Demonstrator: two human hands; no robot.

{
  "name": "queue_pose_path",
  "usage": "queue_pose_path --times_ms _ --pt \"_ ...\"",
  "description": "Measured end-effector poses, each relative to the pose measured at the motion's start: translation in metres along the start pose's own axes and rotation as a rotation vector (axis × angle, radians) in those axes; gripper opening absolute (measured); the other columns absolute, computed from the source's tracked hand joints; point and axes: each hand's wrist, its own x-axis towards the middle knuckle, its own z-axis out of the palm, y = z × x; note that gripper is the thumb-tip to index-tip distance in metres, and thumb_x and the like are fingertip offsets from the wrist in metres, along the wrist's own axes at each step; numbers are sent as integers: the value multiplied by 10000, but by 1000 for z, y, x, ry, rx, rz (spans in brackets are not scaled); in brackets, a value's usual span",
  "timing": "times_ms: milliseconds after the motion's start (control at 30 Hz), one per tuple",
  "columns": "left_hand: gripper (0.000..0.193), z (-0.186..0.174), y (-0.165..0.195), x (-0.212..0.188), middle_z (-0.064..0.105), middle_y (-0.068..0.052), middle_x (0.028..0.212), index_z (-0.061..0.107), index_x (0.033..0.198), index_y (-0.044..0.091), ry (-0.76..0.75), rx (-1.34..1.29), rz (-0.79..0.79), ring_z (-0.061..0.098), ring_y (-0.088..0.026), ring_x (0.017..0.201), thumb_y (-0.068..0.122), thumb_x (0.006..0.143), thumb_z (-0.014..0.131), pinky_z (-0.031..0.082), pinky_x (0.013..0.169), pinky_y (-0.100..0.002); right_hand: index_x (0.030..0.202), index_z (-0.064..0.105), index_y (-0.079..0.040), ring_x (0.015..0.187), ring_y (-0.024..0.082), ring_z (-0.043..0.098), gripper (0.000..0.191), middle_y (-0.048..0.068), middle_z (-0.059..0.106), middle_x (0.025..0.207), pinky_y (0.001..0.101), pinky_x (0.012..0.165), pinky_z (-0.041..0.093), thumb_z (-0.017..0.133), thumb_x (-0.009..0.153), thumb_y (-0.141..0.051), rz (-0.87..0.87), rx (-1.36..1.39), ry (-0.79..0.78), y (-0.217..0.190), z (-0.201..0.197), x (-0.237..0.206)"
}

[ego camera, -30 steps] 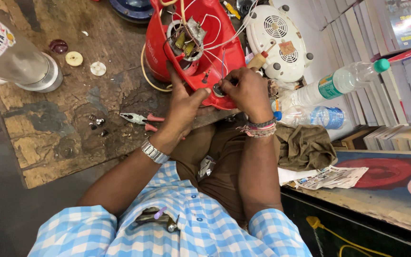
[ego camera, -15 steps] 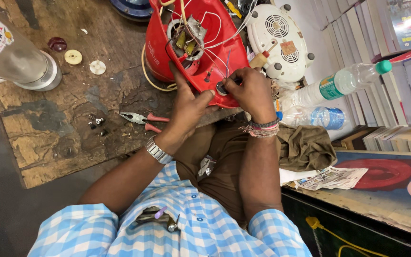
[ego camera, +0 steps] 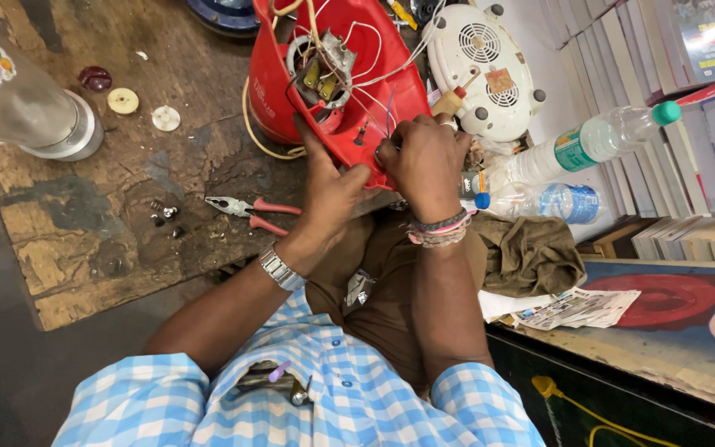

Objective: The person repairs a small appliance motor by stripping wire ends with pliers, twisting wires together, and securing connections. The person works at a cluttered workbench with tools and parts nearby.

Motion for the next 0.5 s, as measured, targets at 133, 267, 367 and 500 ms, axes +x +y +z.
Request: queue_pose_path --times_ms 133,267,367,500 --pt "1146 3 3 0 525 -136 1394 -232 1585 274 76 -36 -223 661 -230 1031 -74 800 529 642 745 -383 787 761 -82 956 362 620 205 126 695 872 559 829 388 744 788 -286 -11 -29 55 -6 3 -1" --pt "1144 4 1 -1 472 -115 1459 -205 1606 279 26 -91 -87 646 -214 1138 -109 818 528 655 812 -398 761 755 -86 966 352 617 202 115 692 859 558 821 383 745 774 -287 -39 -33 91 -9 4 0" --pt "1145 2 0 -1 492 -125 1452 -185 1613 281 35 -106 -102 660 -221 1104 -121 814 529 656 814 -391 754 759 -88 955 351 616 198 114 694 835 561 803 377 745 767 -285 -24 -38 66 -8 4 -2" --pt "1117 -1 -1 -3 510 -125 1430 -122 1618 269 69 -99 -147 680 -218 1076 -119 792 523 665 762 -388 747 760 -102 951 338 630 155 102 705 825 548 812 382 733 762 -255 -64 -93 82 -11 11 -6"
